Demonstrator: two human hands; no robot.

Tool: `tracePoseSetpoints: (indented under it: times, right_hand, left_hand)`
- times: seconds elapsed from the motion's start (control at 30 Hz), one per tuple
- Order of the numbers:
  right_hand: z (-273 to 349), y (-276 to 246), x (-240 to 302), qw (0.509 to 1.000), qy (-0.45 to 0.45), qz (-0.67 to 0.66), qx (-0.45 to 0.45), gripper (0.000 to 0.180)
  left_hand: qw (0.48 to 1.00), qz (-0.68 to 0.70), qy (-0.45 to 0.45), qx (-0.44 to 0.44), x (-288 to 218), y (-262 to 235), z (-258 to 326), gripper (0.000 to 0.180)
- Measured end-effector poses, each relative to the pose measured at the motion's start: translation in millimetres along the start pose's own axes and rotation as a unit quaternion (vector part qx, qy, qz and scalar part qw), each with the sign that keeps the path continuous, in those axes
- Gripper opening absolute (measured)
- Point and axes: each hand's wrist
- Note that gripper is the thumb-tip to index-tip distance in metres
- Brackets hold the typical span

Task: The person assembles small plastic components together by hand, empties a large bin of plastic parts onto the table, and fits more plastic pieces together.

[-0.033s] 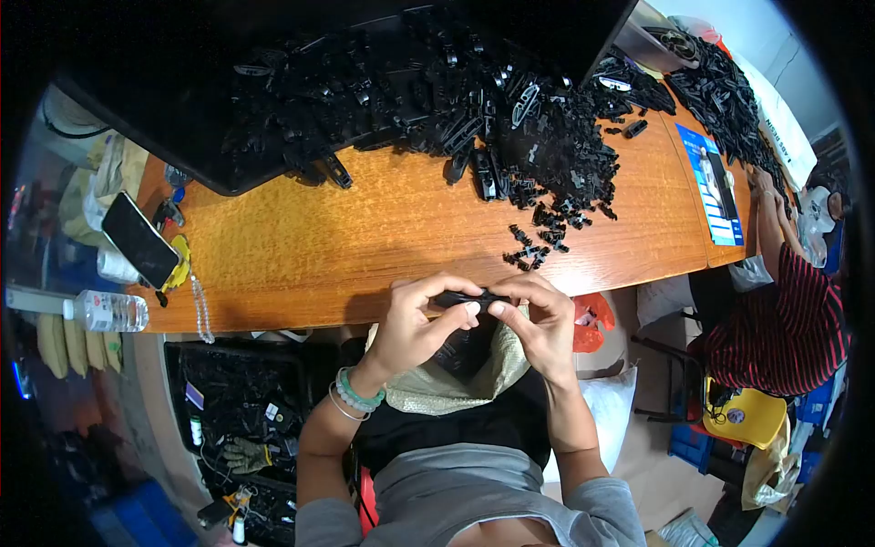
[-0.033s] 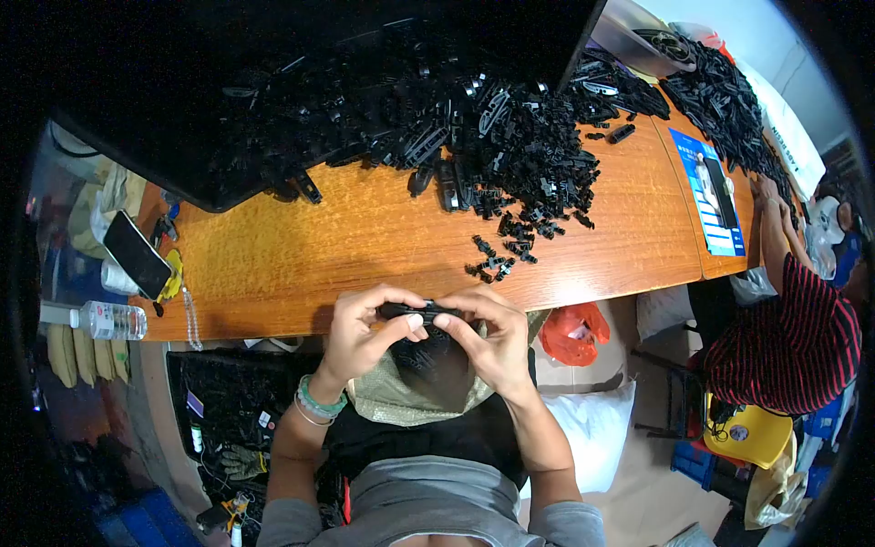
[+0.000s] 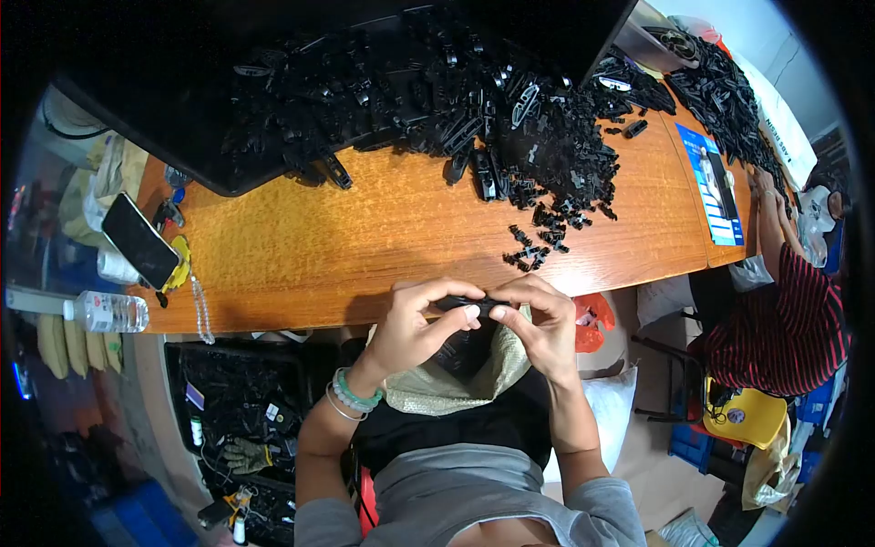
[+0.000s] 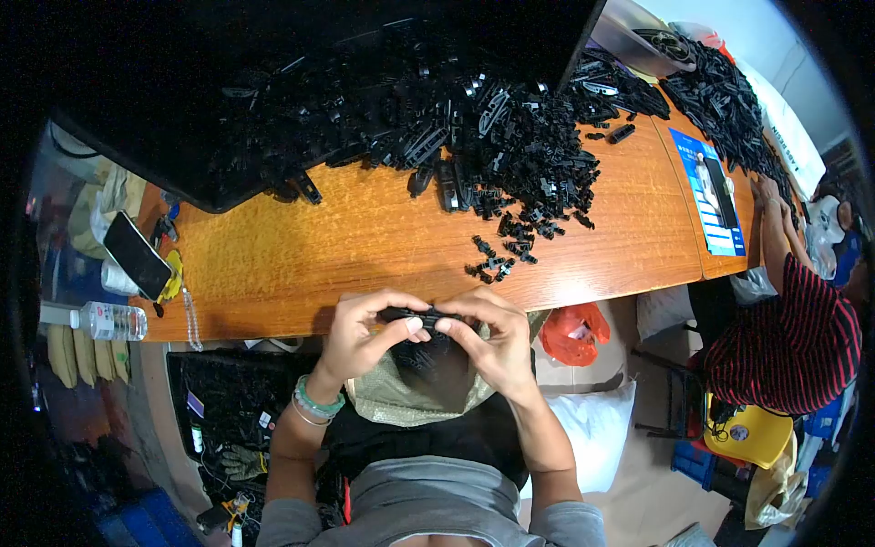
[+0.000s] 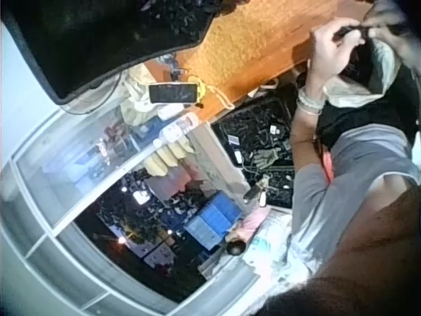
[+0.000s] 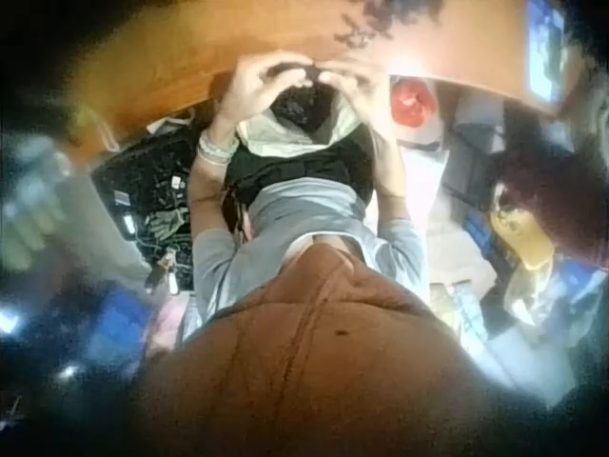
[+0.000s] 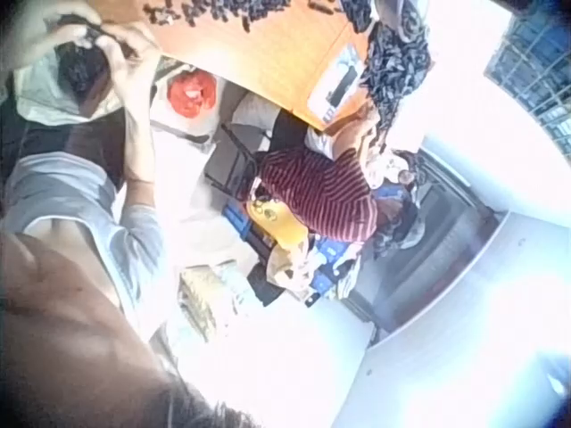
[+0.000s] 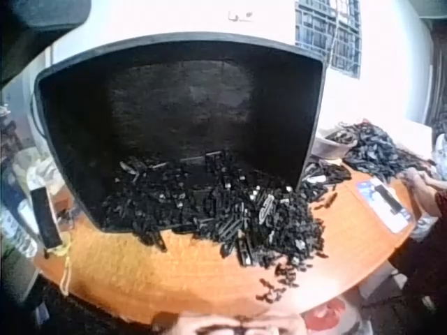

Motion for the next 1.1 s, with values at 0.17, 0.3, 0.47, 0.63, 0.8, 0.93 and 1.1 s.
tracePoseSetpoints:
  times: [0.17,0.3,0.47,0.63,0.8,0.93,1.1]
  right_hand:
    - [-9.6,-15.4,2.7,0.989,-0.029,0.055,0.138,0.019]
    - [10.9,0.3,55.2,0.987,-0.153,-0.044,-0.012,0.015]
    - [21.4,35.2,124.4,0.779,-0.41,-0.473,-0.018,0.019]
    - [14.2,29.7,157.9,0.865,-0.274,-0.418,0.042,0.011]
    - [-22.0,39.5,133.1,0.874,-0.315,-0.365,0.06,0.03]
    - [-91.5,36.4,133.8,0.783,-0.481,-0.343,0.193,0.017]
    - [-92.6,27.6,113.8,0.838,-0.436,-0.258,0.202,0.031]
  left_hand:
    - [0.973,-0.215,0.03,0.081,-5.2,-46.2,-12.4,0.027]
    - [0.943,-0.287,0.036,-0.167,15.6,-110.9,-35.0,0.02]
    - [0.754,-0.528,0.138,-0.367,9.3,-225.8,-100.5,0.031]
    - [0.73,-0.543,0.053,-0.411,24.5,-318.0,-158.7,0.047]
    - [0.714,-0.547,0.032,-0.436,33.2,-368.5,-203.3,0.053]
    - [0.702,-0.612,0.073,-0.356,47.6,-451.5,-222.2,0.056]
    - [0.708,-0.609,0.041,-0.356,32.0,-396.7,-256.2,0.042]
Point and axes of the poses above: each hand's wrist, its own z-axis away from the middle knuckle, its own y-axis out of the palm, x = y × z, and after that the axes turned 4 degrees about -z, right-handed
